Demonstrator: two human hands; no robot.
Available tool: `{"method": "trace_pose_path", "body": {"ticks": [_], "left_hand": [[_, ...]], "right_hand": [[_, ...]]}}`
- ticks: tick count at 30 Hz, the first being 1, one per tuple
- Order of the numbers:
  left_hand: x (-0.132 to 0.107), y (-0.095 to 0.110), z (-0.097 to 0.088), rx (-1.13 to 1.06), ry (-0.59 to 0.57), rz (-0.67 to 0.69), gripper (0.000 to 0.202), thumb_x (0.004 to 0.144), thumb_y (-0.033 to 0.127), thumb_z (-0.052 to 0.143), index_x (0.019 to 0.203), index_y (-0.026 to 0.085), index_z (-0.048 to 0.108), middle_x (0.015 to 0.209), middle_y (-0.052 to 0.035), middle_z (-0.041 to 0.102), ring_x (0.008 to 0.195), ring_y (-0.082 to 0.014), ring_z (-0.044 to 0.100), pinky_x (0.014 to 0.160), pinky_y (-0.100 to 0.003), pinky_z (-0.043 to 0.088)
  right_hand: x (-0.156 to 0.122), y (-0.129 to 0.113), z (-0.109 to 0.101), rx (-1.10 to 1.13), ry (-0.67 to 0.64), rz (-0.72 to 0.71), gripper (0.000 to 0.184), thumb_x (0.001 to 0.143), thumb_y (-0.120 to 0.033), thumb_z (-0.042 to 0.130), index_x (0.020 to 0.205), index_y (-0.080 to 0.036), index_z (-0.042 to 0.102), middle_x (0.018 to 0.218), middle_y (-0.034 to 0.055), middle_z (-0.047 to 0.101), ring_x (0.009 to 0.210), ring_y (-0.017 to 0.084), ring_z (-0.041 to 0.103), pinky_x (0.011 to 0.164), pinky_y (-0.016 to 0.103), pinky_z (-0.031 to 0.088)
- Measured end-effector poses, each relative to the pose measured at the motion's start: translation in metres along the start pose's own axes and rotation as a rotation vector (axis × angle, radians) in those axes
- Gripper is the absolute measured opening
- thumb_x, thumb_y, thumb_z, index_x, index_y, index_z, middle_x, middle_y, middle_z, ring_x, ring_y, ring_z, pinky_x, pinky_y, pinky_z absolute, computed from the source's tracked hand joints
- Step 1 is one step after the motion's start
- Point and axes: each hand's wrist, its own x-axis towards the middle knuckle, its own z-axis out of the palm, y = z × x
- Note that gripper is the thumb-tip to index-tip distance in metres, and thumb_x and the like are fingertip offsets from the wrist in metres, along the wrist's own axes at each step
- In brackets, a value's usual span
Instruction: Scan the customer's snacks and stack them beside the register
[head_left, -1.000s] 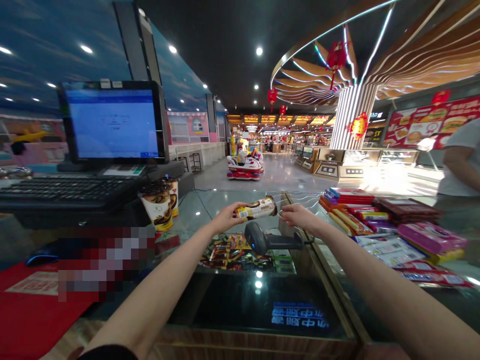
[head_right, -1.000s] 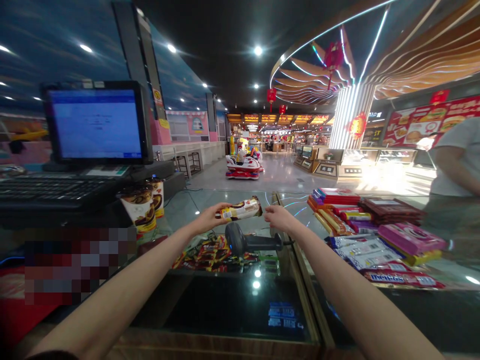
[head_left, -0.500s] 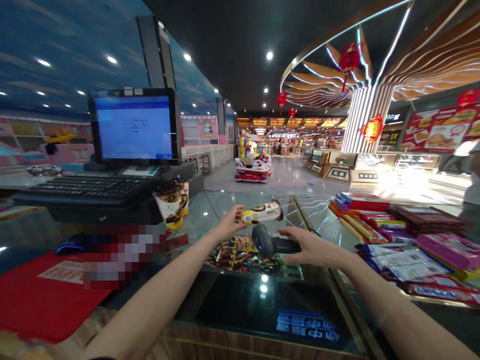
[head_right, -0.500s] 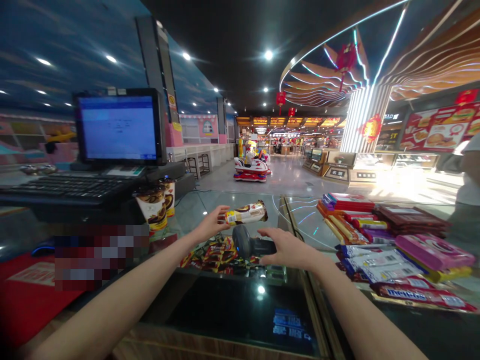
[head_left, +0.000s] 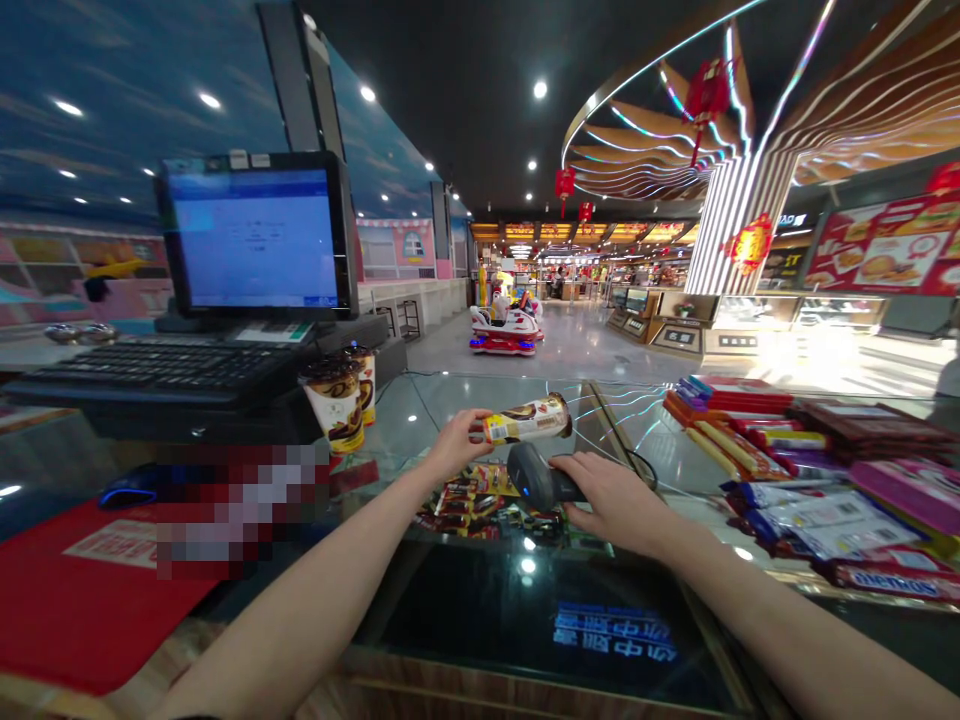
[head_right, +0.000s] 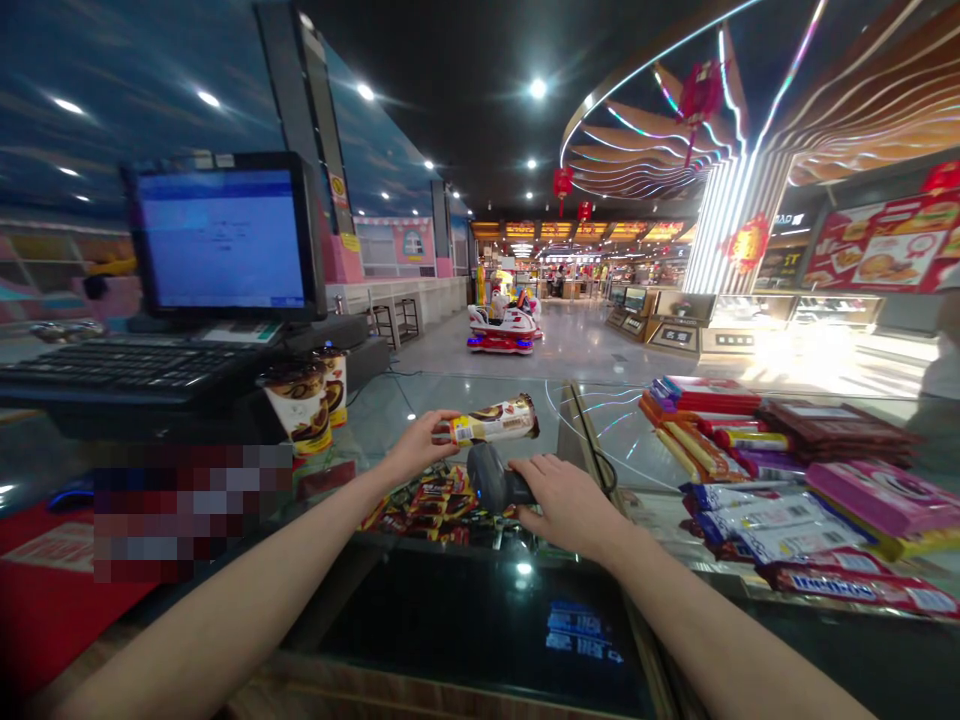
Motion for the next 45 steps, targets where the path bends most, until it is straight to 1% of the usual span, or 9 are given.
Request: {"method": "trace_pose_path", "body": {"ticks": [4,6,8,13,19,25,28,37,45], "left_hand": [[0.0,0.003,0.002,0.018,0.013,0.003,0.056,0.065,0.011,0.071,0.119,0.016,0.056,0.119,-0.0112,0.058,0.099,-0.0207,0.064,0.085,-0.039,0.056],[0.001,0.005,0.004,-0.016,0.036,0.01,0.062,0.066,0.014,0.072,0.124,0.018,0.051,0.12,-0.0116,0.058,0.1,-0.0211,0.063,0.083,-0.038,0.056],[0.002,0.007,0.005,-0.061,0.069,0.029,0.064,0.067,0.016,0.073,0.126,0.018,0.049,0.12,-0.0121,0.06,0.101,-0.0211,0.063,0.083,-0.037,0.056],[0.002,0.015,0.009,-0.029,0.09,0.096,0.053,0.069,0.02,0.074,0.119,0.018,0.055,0.114,-0.0098,0.065,0.104,-0.0219,0.063,0.086,-0.037,0.056],[0.001,0.016,0.011,-0.005,0.105,0.18,0.05,0.07,0.019,0.074,0.118,0.02,0.059,0.117,-0.0082,0.065,0.104,-0.0203,0.064,0.086,-0.036,0.058],[0.001,0.019,0.013,0.008,0.117,0.112,0.054,0.069,0.018,0.073,0.122,0.02,0.059,0.118,-0.007,0.066,0.099,-0.0189,0.066,0.087,-0.037,0.059],[0.001,0.021,0.013,0.011,0.122,0.09,0.055,0.069,0.018,0.073,0.122,0.02,0.06,0.12,-0.0072,0.065,0.102,-0.0203,0.065,0.086,-0.037,0.059],[0.0,0.027,0.012,-0.025,0.111,0.076,0.055,0.067,0.015,0.071,0.121,0.019,0.06,0.121,-0.0077,0.065,0.104,-0.0214,0.064,0.088,-0.037,0.058],[0.0,0.022,0.011,-0.022,0.112,0.116,0.053,0.068,0.016,0.069,0.12,0.02,0.061,0.121,-0.007,0.064,0.105,-0.0208,0.064,0.088,-0.036,0.057]], "right_hand": [[-0.002,0.005,0.0,-0.052,0.02,0.021,0.052,0.077,-0.022,0.055,0.129,-0.021,0.05,0.112,0.0105,0.063,0.107,0.028,0.057,0.09,0.039,0.043],[-0.002,0.009,-0.001,-0.043,0.043,0.038,0.053,0.076,-0.019,0.055,0.129,-0.022,0.049,0.116,0.0099,0.062,0.109,0.027,0.057,0.09,0.039,0.043],[-0.002,0.013,-0.002,-0.036,0.064,0.045,0.05,0.075,-0.018,0.056,0.125,-0.022,0.05,0.118,0.0096,0.062,0.11,0.027,0.057,0.09,0.039,0.043],[-0.001,0.016,-0.006,-0.103,0.098,0.026,0.042,0.076,-0.018,0.058,0.117,-0.021,0.053,0.112,0.0094,0.064,0.104,0.026,0.059,0.086,0.037,0.044],[-0.001,0.016,-0.007,-0.153,0.149,-0.026,0.038,0.077,-0.016,0.061,0.114,-0.02,0.052,0.107,0.0086,0.064,0.101,0.026,0.061,0.083,0.038,0.047],[-0.001,0.018,-0.004,-0.196,0.155,-0.051,0.039,0.079,-0.016,0.064,0.114,-0.021,0.048,0.108,0.007,0.064,0.1,0.026,0.061,0.081,0.037,0.048],[-0.001,0.018,-0.003,-0.202,0.15,-0.062,0.039,0.079,-0.016,0.064,0.114,-0.021,0.048,0.108,0.0071,0.064,0.1,0.026,0.061,0.08,0.037,0.049],[-0.001,0.017,-0.006,-0.2,0.125,-0.035,0.04,0.079,-0.015,0.064,0.115,-0.02,0.048,0.11,0.0087,0.064,0.102,0.027,0.061,0.083,0.039,0.049],[-0.005,0.02,-0.009,-0.203,0.108,-0.007,0.04,0.078,-0.014,0.065,0.114,-0.02,0.048,0.109,0.0091,0.064,0.101,0.027,0.062,0.083,0.04,0.05]]}}
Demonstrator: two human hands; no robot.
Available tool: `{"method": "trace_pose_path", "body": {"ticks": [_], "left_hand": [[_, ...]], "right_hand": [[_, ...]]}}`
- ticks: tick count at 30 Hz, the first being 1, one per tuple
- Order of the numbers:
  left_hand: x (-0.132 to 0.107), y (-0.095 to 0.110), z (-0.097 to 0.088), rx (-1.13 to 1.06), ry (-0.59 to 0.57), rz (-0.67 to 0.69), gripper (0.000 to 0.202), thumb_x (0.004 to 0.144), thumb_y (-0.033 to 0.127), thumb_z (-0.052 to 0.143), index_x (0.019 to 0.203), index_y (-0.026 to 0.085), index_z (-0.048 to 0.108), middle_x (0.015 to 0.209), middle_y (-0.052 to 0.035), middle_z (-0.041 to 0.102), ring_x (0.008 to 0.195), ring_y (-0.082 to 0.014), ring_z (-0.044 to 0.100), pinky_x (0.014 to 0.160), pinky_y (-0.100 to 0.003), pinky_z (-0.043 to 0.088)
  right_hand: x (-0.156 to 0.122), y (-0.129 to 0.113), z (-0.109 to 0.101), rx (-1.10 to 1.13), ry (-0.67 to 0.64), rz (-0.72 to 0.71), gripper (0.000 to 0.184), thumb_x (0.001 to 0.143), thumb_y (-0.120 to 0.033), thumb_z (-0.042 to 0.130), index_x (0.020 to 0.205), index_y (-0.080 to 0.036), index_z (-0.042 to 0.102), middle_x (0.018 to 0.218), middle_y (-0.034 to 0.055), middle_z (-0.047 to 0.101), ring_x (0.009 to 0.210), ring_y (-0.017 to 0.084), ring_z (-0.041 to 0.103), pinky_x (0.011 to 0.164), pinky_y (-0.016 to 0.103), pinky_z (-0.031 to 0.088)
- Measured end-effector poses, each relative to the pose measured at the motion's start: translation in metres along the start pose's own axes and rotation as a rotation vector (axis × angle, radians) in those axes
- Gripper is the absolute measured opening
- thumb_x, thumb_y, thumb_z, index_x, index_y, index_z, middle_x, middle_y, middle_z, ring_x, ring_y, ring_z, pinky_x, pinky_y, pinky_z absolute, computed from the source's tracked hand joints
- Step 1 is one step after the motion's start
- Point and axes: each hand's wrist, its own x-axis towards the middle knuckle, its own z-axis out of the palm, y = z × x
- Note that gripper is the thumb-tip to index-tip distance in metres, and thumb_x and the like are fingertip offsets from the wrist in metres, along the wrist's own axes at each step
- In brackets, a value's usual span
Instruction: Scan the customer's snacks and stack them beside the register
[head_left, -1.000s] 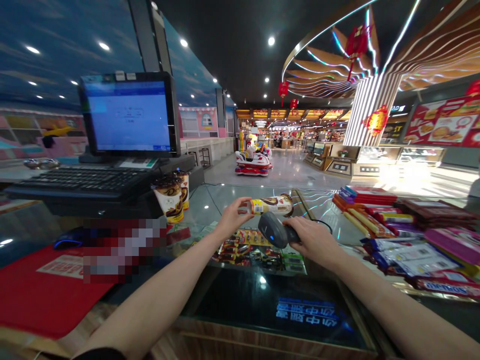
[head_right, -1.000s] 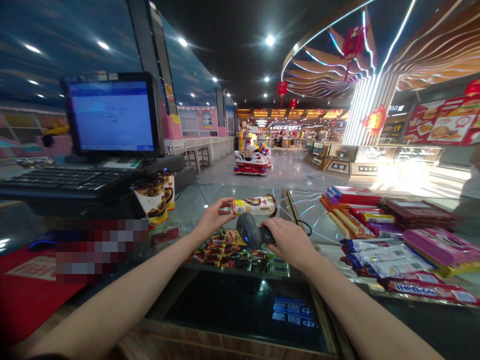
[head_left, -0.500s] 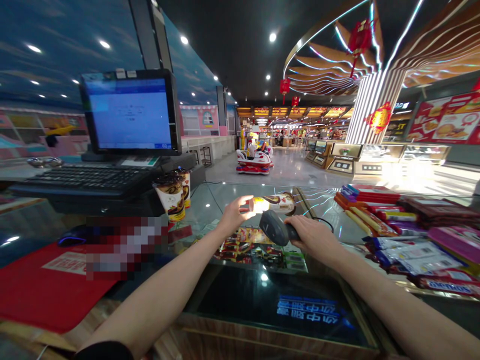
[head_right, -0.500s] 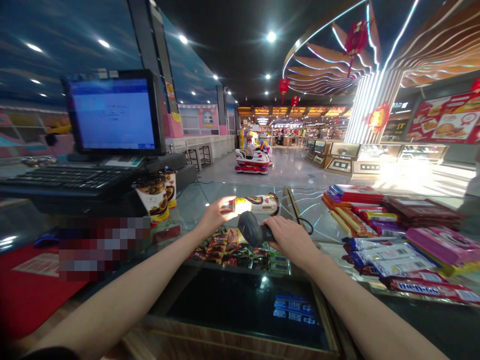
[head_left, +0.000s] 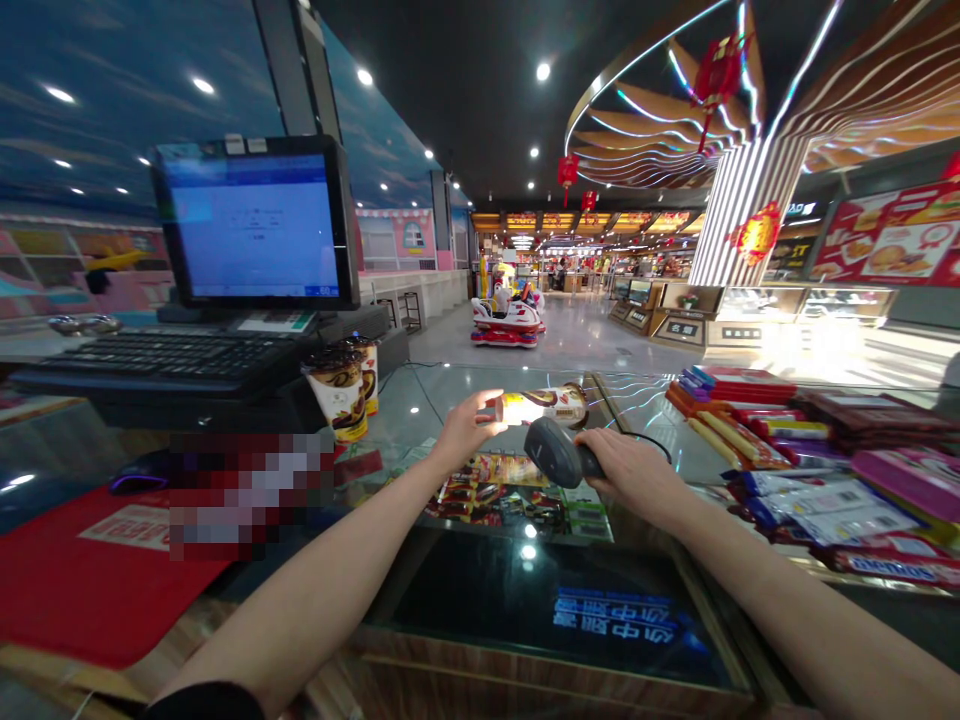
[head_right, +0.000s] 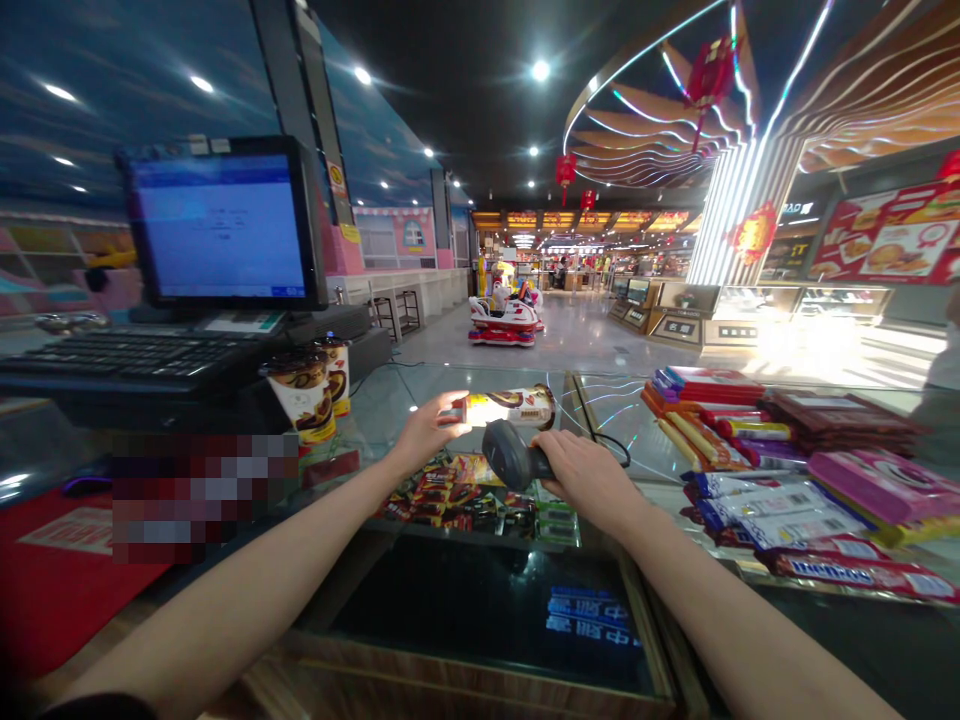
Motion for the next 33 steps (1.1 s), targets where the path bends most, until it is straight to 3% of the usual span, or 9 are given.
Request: {"method": "trace_pose_path", "body": {"ticks": [18,25,33], "left_hand": [[0.0,-0.0029,-0.0021,0.005,-0.018,0.036,0.049,0.071,0.019,0.071,0.118,0.02,0.059,0.118,-0.008,0.065,0.107,-0.0214,0.063,0.09,-0.038,0.056],[0.0011,-0.0071,-0.0026,0.0,-0.025,0.011,0.051,0.07,0.02,0.073,0.118,0.019,0.059,0.117,-0.0091,0.066,0.108,-0.0224,0.063,0.09,-0.04,0.056],[0.0012,-0.0091,-0.0013,-0.003,-0.025,-0.011,0.051,0.069,0.017,0.072,0.118,0.019,0.058,0.116,-0.0094,0.066,0.108,-0.0225,0.063,0.09,-0.04,0.055]], "right_hand": [[-0.0008,0.0037,0.0014,0.013,-0.017,-0.004,0.038,0.079,-0.017,0.062,0.115,-0.021,0.049,0.11,0.0089,0.064,0.103,0.026,0.062,0.084,0.038,0.049],[-0.0028,0.0002,-0.0004,0.149,-0.078,-0.003,0.055,0.08,-0.025,0.058,0.133,-0.019,0.043,0.119,0.0122,0.062,0.111,0.027,0.058,0.091,0.042,0.046],[-0.0038,-0.003,-0.0058,0.225,-0.175,-0.002,0.055,0.078,-0.027,0.054,0.131,-0.012,0.046,0.12,0.016,0.061,0.11,0.029,0.057,0.095,0.043,0.043]]}}
